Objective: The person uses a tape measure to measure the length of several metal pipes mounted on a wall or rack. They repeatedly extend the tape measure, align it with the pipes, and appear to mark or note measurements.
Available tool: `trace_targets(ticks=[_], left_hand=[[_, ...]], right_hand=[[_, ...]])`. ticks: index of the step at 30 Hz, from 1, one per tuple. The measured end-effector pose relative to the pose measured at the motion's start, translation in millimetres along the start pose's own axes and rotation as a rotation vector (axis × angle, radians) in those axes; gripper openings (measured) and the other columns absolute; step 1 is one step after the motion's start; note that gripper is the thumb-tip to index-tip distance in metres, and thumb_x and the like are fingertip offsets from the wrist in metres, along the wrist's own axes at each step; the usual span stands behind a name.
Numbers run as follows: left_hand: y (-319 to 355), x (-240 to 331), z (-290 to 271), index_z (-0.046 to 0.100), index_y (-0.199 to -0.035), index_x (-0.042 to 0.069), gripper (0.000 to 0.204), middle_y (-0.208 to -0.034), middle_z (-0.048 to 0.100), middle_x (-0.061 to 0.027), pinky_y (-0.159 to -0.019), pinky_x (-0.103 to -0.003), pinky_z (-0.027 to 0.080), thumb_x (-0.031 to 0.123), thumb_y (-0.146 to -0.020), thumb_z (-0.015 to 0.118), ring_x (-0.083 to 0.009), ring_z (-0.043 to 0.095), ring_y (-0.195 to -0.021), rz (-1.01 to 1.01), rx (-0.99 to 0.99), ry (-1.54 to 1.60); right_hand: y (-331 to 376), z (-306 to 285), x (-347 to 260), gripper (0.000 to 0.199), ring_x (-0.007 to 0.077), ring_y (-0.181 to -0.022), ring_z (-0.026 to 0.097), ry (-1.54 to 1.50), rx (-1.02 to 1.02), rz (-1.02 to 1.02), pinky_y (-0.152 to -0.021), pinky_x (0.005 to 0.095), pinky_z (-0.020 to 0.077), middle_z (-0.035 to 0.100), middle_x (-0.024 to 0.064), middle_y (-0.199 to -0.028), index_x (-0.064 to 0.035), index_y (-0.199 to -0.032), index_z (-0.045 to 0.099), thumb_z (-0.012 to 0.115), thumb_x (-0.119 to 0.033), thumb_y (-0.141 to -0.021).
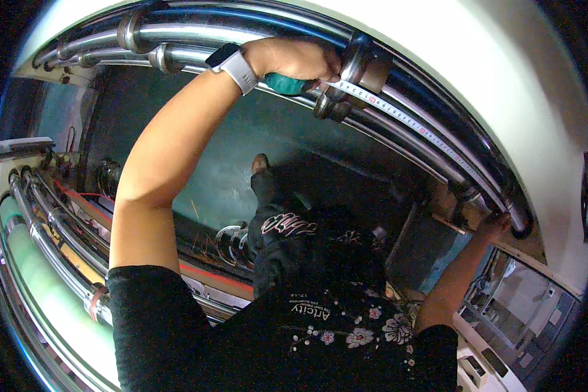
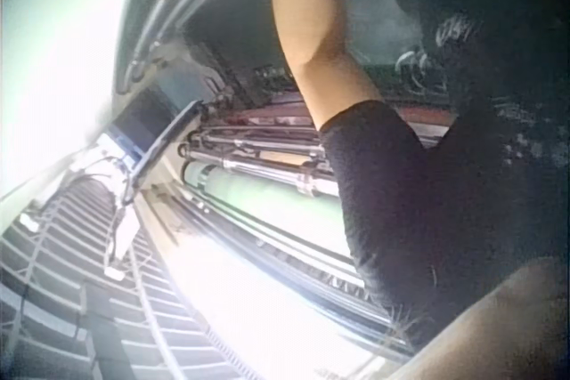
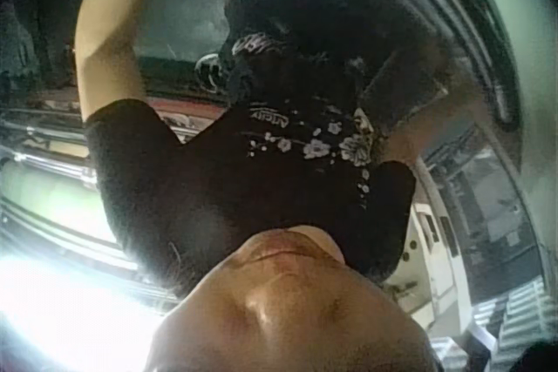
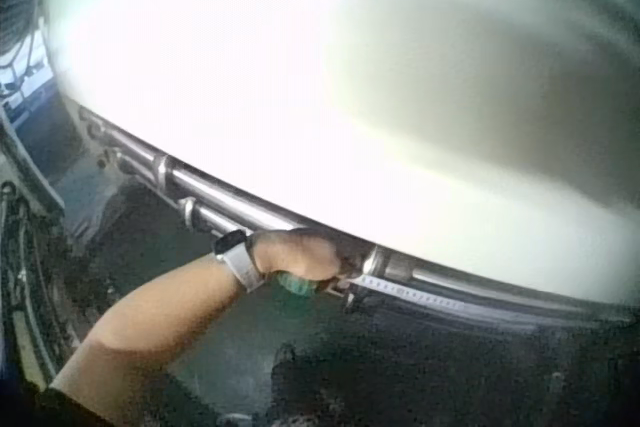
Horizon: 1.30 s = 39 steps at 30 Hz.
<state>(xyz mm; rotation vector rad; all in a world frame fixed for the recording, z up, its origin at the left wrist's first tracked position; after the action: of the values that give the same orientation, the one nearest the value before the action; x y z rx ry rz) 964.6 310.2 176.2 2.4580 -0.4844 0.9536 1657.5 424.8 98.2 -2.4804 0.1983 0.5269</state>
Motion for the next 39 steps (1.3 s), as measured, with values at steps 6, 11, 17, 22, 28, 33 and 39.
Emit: trace_targets(ticks=[6, 11, 17, 22, 28, 33, 39], left_hand=[[1.2, -3.8, -1.0, 0.054, -0.088, 0.005, 0.023, -0.069, 0.055, -0.0054, -0.061, -0.03, 0.042, 0.025, -0.082, 0.044, -0.0149, 0.051, -0.062, -0.035, 0.01, -0.082], [6.5, -0.7, -1.3, 0.054, -0.09, 0.005, 0.025, -0.069, 0.056, -0.0052, -0.062, -0.031, 0.042, 0.027, -0.082, 0.045, -0.0153, 0.052, -0.062, -0.107, -0.023, -0.075], [9.0, -11.3, 1.5, 0.054, -0.088, 0.005, 0.027, -0.076, 0.056, -0.0085, -0.068, -0.035, 0.042, 0.03, -0.082, 0.045, -0.0211, 0.052, -0.068, 0.062, 0.163, -0.158], [11.7, 29.1, 2.8, 0.054, -0.094, 0.005, 0.026, -0.079, 0.057, -0.012, -0.069, -0.032, 0.042, 0.026, -0.085, 0.042, -0.02, 0.052, -0.07, 0.043, 0.348, -0.281], [-4.3, 92.4, 47.1, 0.054, -0.08, 0.002, 0.013, -0.07, 0.056, -0.0093, -0.061, -0.03, 0.042, 0.013, -0.081, 0.048, -0.0154, 0.051, -0.064, 0.125, 0.213, -0.127], [-75.7, 152.0, 101.8, 0.055, -0.073, 0.001, 0.02, -0.061, 0.055, -0.0065, -0.053, -0.027, 0.039, 0.016, -0.082, 0.046, -0.0149, 0.05, -0.056, 0.082, 0.045, 0.04], [-156.6, 213.1, 136.1, 0.056, -0.078, 0.001, 0.02, -0.065, 0.058, -0.0073, -0.058, -0.027, 0.041, 0.02, -0.08, 0.05, -0.0154, 0.054, -0.06, 0.019, -0.004, 0.08]], right_hand=[[1.7, 6.3, -8.4, 0.035, 0.0274, -0.096, 0.043, 0.471, 0.012, -0.234, -0.083, 0.0349, 0.0347, 0.048, 0.015, -0.104, -0.0005, -0.098, 0.048, 0.047, -0.032, -0.082], [3.8, 11.1, -16.6, 0.034, 0.0258, -0.09, 0.045, 0.484, -0.017, -0.269, -0.078, 0.0348, 0.0364, 0.049, 0.0127, -0.098, -0.0028, -0.095, 0.05, 0.049, -0.033, -0.08], [1.5, 9.2, -28.2, 0.032, 0.0238, -0.083, 0.047, 0.451, -0.013, -0.28, -0.072, 0.0347, 0.0385, 0.051, 0.01, -0.091, -0.0056, -0.091, 0.051, 0.051, -0.034, -0.077], [19.5, -18.8, -38.2, 0.03, 0.0222, -0.077, 0.048, -0.374, 0.075, 0.165, -0.067, 0.0347, 0.0402, 0.052, 0.0077, -0.086, -0.0079, -0.088, 0.052, 0.054, -0.035, -0.075], [83.8, -8.8, -137.7, 0.015, 0.0153, -0.066, 0.05, -1.244, -0.029, 0.612, -0.057, 0.0269, 0.0412, 0.056, 0.0032, -0.079, -0.0078, -0.088, 0.053, 0.051, -0.021, -0.08], [103.4, -31.8, -190.0, 0.01, 0.0143, -0.059, 0.051, -1.624, -0.105, 0.834, -0.05, 0.0277, 0.0442, 0.054, 0.0046, -0.071, -0.0038, -0.087, 0.054, 0.052, -0.012, -0.081], [56.4, -18.1, -84.3, 0.009, 0.0136, -0.052, 0.048, -1.604, 0.005, 0.843, -0.046, 0.0265, 0.0411, 0.051, 0.0034, -0.064, -0.0042, -0.075, 0.051, 0.054, -0.012, -0.079]])
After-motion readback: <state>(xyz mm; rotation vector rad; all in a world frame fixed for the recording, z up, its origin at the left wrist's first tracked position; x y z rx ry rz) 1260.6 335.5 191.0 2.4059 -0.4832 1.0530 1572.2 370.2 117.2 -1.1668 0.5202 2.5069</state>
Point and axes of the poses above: each hand's wrist, its own y-axis away from the middle knuckle, its own z-axis out of the palm, x = y × z, the point moved 6 cm from there along -y, towards the middle knuckle
